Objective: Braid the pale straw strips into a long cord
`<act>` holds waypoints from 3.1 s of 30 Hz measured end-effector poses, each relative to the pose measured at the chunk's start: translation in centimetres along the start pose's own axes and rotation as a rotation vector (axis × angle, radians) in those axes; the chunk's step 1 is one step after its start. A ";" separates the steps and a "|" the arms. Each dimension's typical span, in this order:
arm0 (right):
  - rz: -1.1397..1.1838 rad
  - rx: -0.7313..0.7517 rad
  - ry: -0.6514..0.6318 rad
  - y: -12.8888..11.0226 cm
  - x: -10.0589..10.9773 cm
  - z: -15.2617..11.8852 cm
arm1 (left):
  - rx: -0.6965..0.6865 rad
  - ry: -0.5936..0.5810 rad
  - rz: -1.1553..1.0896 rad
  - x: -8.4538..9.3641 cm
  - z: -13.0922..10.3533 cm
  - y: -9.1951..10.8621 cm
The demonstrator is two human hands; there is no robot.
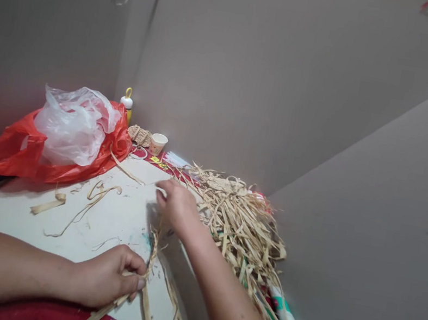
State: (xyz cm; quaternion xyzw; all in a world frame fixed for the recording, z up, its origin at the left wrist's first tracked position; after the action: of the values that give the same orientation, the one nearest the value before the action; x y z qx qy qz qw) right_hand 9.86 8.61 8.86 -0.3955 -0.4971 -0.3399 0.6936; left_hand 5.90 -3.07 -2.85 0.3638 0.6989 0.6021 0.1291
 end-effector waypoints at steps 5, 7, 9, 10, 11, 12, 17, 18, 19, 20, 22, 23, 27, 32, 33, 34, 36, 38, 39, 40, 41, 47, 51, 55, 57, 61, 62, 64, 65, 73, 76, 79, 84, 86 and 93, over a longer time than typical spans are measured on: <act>0.089 0.539 -0.163 -13.3 -4.7 1.0 | -0.106 0.062 -0.020 0.6 -0.1 1.0; -0.003 0.582 -0.266 -15.4 -7.2 1.2 | -0.133 0.094 -0.058 1.0 -0.2 1.1; -0.078 0.526 -0.333 -15.2 -8.5 1.7 | -0.123 0.082 -0.082 0.9 -0.2 1.0; -0.100 0.460 -0.345 -14.2 -8.4 2.2 | -0.101 0.056 -0.081 0.7 -0.3 0.7; -0.112 0.388 -0.340 -12.8 -7.8 2.6 | -0.075 0.031 -0.072 0.5 -0.3 0.5; -0.118 0.279 -0.316 -10.9 -6.7 3.1 | -0.052 0.018 -0.058 0.4 -0.4 0.3; -0.227 -0.056 -0.111 -2.3 1.2 3.9 | -0.015 0.017 -0.036 0.4 -0.5 0.0; -0.235 -0.105 -0.097 -1.1 2.2 4.0 | -0.011 0.016 -0.037 0.3 -0.4 0.0; -0.234 -0.141 -0.094 -0.2 2.7 4.2 | 0.000 0.016 -0.036 0.3 -0.4 -0.2; -0.222 -0.161 -0.098 0.1 2.7 4.7 | 0.012 0.019 -0.032 0.2 -0.3 -0.3; -0.175 -0.158 -0.099 -0.5 1.8 6.2 | 0.038 0.028 -0.025 0.1 -0.1 -0.7; -0.143 -0.138 -0.091 -1.4 1.0 7.2 | 0.051 0.033 -0.023 0.1 0.0 -0.9; -0.006 -0.064 -0.121 -5.5 -4.8 11.0 | 0.116 0.050 0.013 0.1 0.4 -1.6; 0.096 -0.080 -0.134 -4.8 -7.0 12.6 | 0.123 0.037 0.023 0.0 0.5 -1.6; 0.118 -0.085 -0.113 -3.8 -5.8 12.5 | 0.127 0.037 0.020 0.0 0.4 -1.6; 0.141 -0.088 -0.088 -2.6 -4.1 12.4 | 0.135 0.038 0.019 0.1 0.3 -1.6; 0.181 -0.113 -0.006 0.5 0.3 11.7 | 0.150 0.021 0.003 -0.1 0.2 -1.7; 0.204 -0.166 0.101 4.1 4.9 10.1 | 0.145 -0.004 -0.027 -0.3 0.2 -1.7; 0.229 -0.201 0.167 6.0 7.1 8.9 | 0.130 -0.015 -0.041 -0.4 0.2 -1.6; 0.365 -0.248 0.273 8.1 9.1 7.4 | 0.111 -0.021 -0.050 -0.4 0.2 -1.3; 0.495 -0.299 0.336 10.0 10.2 5.9 | 0.094 -0.021 -0.054 -0.4 0.2 -1.1; 0.306 -0.403 -0.048 13.0 5.6 0.9 | 0.102 -0.029 -0.032 -0.2 0.1 -0.3; 0.176 -0.306 0.022 9.7 2.9 2.9 | 0.100 -0.032 -0.053 -0.1 0.1 0.2; 0.161 -0.233 -0.069 6.0 -1.2 5.9 | 0.122 -0.031 -0.051 -0.1 0.1 -0.1; 0.176 -0.176 -0.114 4.4 -3.0 6.7 | 0.125 -0.017 -0.046 -0.1 0.1 -0.3; 0.248 -0.020 -0.182 1.8 -5.5 6.5 | 0.143 -0.012 -0.058 -0.2 0.2 -0.7; 0.264 -0.001 -0.170 1.6 -5.4 6.4 | 0.146 -0.013 -0.062 -0.2 0.2 -0.7; 0.289 0.011 -0.112 1.7 -4.0 6.2 | 0.149 -0.021 -0.082 -0.3 0.2 -0.6; 0.313 0.004 -0.059 2.1 -2.5 6.1 | 0.154 -0.029 -0.092 -0.4 0.2 -0.6; 1.145 -0.162 0.763 11.5 15.8 -0.3 | 0.097 -0.041 -0.096 -0.1 0.3 0.0; 1.237 -0.269 0.716 14.0 16.1 -2.2 | 0.070 -0.060 -0.086 -0.2 0.4 0.2; 1.128 -0.433 0.325 14.1 10.7 -2.4 | 0.063 -0.061 -0.092 -0.2 0.4 0.1; 0.792 -0.425 -0.127 10.5 0.4 -2.6 | 0.070 -0.053 -0.095 -0.3 0.4 -0.1; 0.647 -0.394 -0.127 9.4 -1.6 -2.5 | 0.065 -0.055 -0.095 -0.3 0.3 0.0; 0.554 -0.339 -0.156 8.2 -3.5 -2.7 | 0.056 -0.061 -0.092 -0.2 0.3 0.2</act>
State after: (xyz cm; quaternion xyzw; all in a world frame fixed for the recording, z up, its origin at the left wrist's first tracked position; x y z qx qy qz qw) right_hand 17.07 10.26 3.25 -0.6503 -0.3585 -0.1848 0.6437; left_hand 6.27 -3.00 -2.80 0.3532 0.7270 0.5645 0.1677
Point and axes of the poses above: each hand's wrist, its own z-axis towards the middle knuckle, its own x-axis out of the back of the hand, y = z × x, the point moved 10 cm from there along z, towards the middle knuckle, and after that the axes turned 9 degrees about z, right-handed, at the moved point
